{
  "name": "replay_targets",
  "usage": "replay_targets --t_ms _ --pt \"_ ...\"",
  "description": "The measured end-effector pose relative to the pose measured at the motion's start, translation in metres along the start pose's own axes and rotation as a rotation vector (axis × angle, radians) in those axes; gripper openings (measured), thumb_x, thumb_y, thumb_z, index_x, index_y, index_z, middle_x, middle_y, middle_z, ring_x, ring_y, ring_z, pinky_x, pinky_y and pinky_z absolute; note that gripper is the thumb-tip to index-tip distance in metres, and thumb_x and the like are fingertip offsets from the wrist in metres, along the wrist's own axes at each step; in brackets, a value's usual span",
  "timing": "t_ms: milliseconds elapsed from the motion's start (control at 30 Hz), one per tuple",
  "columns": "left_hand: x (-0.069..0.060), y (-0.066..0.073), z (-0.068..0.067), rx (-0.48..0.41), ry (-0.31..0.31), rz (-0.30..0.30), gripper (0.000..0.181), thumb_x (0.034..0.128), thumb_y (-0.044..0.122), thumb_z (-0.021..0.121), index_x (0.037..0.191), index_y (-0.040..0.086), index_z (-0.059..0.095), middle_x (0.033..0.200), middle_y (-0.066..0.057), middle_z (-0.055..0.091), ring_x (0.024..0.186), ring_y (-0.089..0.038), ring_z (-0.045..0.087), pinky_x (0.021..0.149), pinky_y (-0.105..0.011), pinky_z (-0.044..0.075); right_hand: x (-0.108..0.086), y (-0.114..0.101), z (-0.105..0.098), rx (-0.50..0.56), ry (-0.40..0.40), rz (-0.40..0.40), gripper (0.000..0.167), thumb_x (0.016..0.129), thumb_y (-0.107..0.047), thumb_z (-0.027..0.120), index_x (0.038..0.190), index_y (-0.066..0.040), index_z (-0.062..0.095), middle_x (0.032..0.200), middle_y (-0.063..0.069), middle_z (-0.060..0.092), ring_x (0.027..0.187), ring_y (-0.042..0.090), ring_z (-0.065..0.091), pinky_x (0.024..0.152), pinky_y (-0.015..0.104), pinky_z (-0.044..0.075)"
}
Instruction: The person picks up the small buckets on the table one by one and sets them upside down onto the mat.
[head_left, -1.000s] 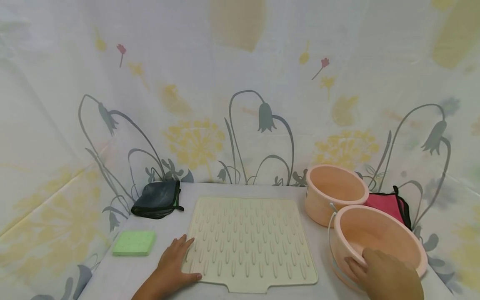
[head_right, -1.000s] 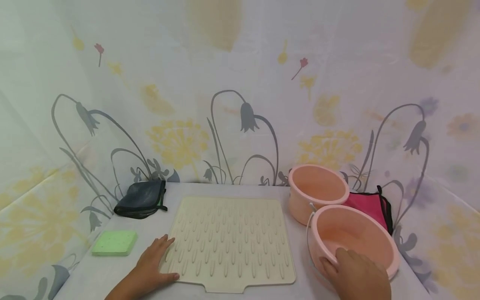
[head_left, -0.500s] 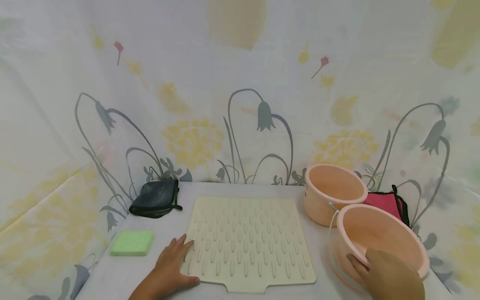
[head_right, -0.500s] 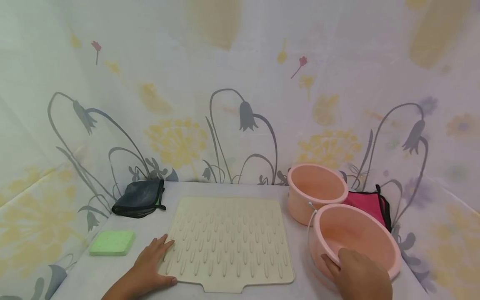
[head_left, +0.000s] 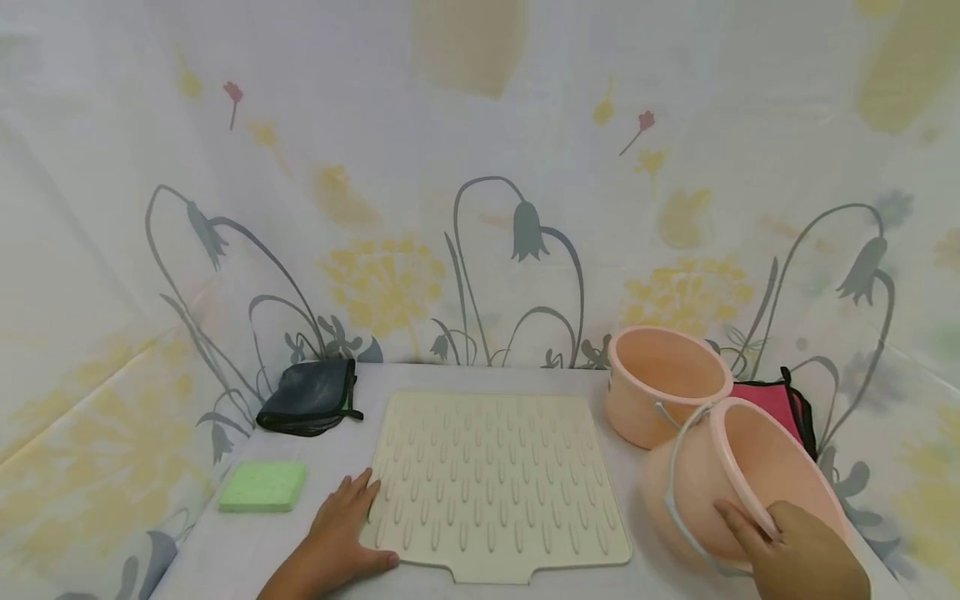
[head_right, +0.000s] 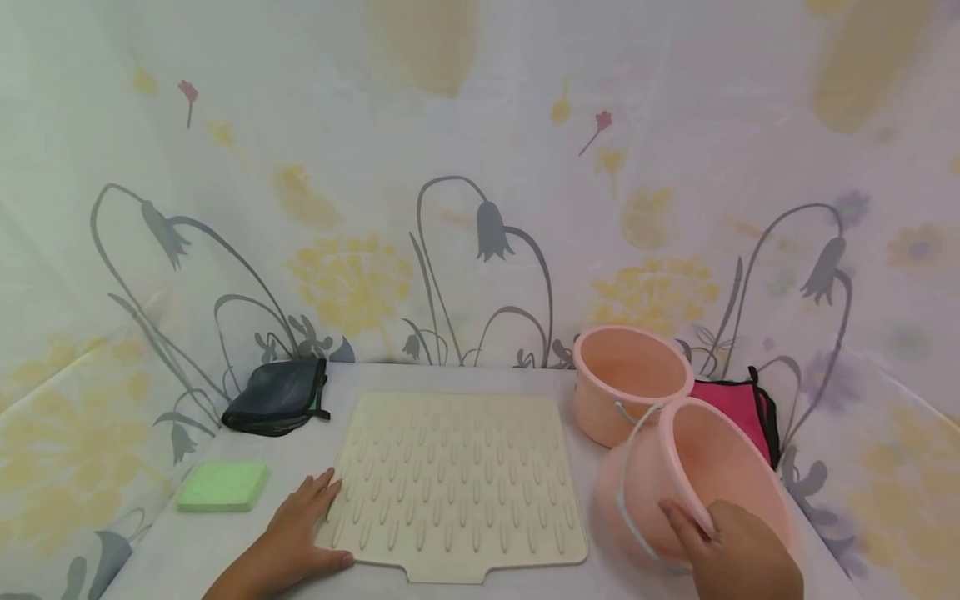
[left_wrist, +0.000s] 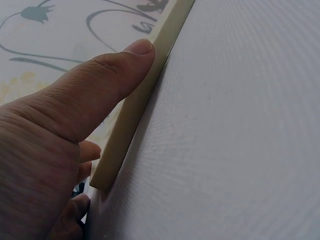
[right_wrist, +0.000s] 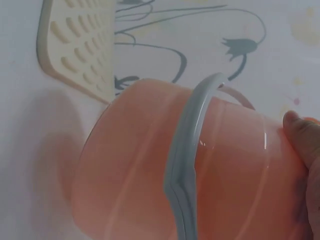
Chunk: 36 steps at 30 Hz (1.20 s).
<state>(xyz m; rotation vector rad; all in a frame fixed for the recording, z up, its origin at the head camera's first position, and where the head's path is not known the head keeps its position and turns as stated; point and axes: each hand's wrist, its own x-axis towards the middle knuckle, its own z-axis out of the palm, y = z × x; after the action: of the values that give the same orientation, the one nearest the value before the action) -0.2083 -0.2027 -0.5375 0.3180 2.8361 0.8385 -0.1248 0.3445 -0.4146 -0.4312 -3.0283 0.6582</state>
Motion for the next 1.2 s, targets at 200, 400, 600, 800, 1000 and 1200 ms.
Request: replay_targets --t_ms 200,400,600,800,1000,1200 --pt "-0.001 0.000 0.000 -0.002 0.000 -0.009 0.123 0.0636 0.063 0.092 0.153 -0.007 0.045 0.166 -0.029 0.032 0.152 -0.061 0.021 0.117 -0.077 0.018 -0.008 -0.012 -0.001 0.057 0.064 0.072 0.070 0.100 -0.070 0.052 0.064 -0.009 0.049 0.060 0.002 0.043 0.057 0.018 0.044 0.051 0.033 0.036" --pt "-0.001 0.002 -0.002 0.004 0.006 -0.009 0.123 0.0635 0.062 0.093 0.152 -0.008 0.046 0.165 -0.029 0.033 0.151 -0.062 0.023 0.117 -0.078 0.019 -0.014 -0.020 -0.001 0.108 0.084 0.010 0.070 0.103 -0.060 0.054 0.053 -0.012 0.041 0.052 -0.003 0.037 0.051 0.015 0.040 0.046 0.031 0.035" --pt "0.002 0.003 -0.001 0.012 0.002 -0.014 0.123 0.0640 0.063 0.092 0.153 -0.007 0.045 0.165 -0.028 0.033 0.151 -0.061 0.022 0.118 -0.077 0.019 -0.019 -0.030 0.006 0.179 0.208 -0.027 0.072 0.102 -0.051 0.062 0.047 -0.012 0.038 0.047 -0.004 0.034 0.046 0.013 0.034 0.041 0.031 0.032" --pt "0.000 0.005 -0.001 0.010 0.010 -0.013 0.122 0.0637 0.062 0.093 0.153 -0.007 0.045 0.165 -0.028 0.034 0.151 -0.061 0.023 0.117 -0.077 0.019 -0.021 -0.046 0.017 0.243 0.330 0.024 0.068 0.098 -0.050 0.070 0.050 -0.009 0.043 0.050 0.001 0.038 0.049 0.014 0.035 0.043 0.031 0.032" --pt "-0.001 0.005 -0.001 0.010 0.017 -0.012 0.123 0.0630 0.060 0.094 0.152 -0.008 0.045 0.164 -0.028 0.035 0.151 -0.061 0.023 0.118 -0.077 0.019 -0.026 -0.063 0.032 0.341 0.510 0.058 0.061 0.089 -0.043 0.082 0.053 -0.008 0.046 0.053 0.003 0.042 0.049 0.011 0.034 0.042 0.030 0.031" --pt "-0.001 0.004 -0.001 0.004 0.014 -0.022 0.126 0.0628 0.061 0.094 0.154 -0.009 0.043 0.165 -0.028 0.034 0.152 -0.060 0.022 0.119 -0.076 0.018 -0.025 -0.076 0.051 0.407 0.721 -0.028 0.056 0.077 -0.029 0.093 0.053 -0.010 0.046 0.054 -0.002 0.040 0.049 0.003 0.030 0.042 0.024 0.026"
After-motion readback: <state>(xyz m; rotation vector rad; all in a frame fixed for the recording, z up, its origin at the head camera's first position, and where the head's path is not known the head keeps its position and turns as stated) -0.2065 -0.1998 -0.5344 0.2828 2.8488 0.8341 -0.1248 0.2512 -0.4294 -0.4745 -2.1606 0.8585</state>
